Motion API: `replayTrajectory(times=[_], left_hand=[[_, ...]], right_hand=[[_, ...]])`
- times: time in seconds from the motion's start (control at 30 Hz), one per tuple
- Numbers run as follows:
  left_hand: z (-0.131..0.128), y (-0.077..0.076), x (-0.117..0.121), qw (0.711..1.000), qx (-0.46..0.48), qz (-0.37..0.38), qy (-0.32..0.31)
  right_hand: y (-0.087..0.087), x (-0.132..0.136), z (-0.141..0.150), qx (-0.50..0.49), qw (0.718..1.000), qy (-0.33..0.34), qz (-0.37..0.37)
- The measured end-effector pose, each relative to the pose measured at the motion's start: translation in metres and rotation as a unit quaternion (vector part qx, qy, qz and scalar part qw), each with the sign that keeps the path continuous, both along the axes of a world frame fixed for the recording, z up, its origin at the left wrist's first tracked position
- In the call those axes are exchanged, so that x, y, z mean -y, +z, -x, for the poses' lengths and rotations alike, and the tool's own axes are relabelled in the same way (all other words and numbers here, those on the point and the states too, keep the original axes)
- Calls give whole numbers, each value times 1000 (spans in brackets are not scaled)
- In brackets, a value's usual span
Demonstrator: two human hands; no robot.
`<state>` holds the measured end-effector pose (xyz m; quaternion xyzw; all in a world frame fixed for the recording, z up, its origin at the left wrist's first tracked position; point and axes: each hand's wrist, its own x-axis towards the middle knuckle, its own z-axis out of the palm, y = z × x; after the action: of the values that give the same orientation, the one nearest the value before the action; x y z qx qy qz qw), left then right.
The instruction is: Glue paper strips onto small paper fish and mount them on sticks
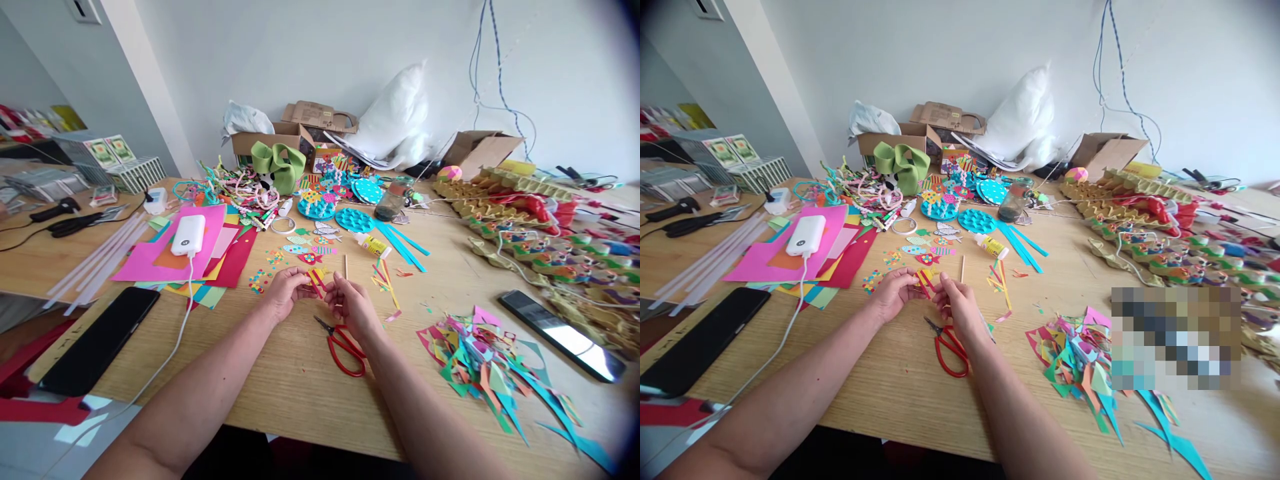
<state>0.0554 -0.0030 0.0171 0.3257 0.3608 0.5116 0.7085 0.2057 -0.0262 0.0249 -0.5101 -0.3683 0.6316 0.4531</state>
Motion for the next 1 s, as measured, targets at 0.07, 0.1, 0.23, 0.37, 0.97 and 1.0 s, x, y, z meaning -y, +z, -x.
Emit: replayTrajectory(times=[0.07,0.1,0.23,0.37,0.97,1.0], left_hand=[[0,0,-1,1000,10,5,2],[0,0,-1,1000,14,8,3],[1,-1,-1,1000,24,17,5],[2,-1,-2,999,29,21,6],[6,0,-6,995,49,39,74],[6,1,-6,995,53,43,73]], right_hand=[[0,0,-1,-5,1000,3,14],[0,0,-1,-7,1000,4,19],[1,0,0,-11,999,5,37],[1,-1,0,-4,999,-49,24],[52,17,-39,705,658,223,-141],[52,16,-40,713,652,216,-140]])
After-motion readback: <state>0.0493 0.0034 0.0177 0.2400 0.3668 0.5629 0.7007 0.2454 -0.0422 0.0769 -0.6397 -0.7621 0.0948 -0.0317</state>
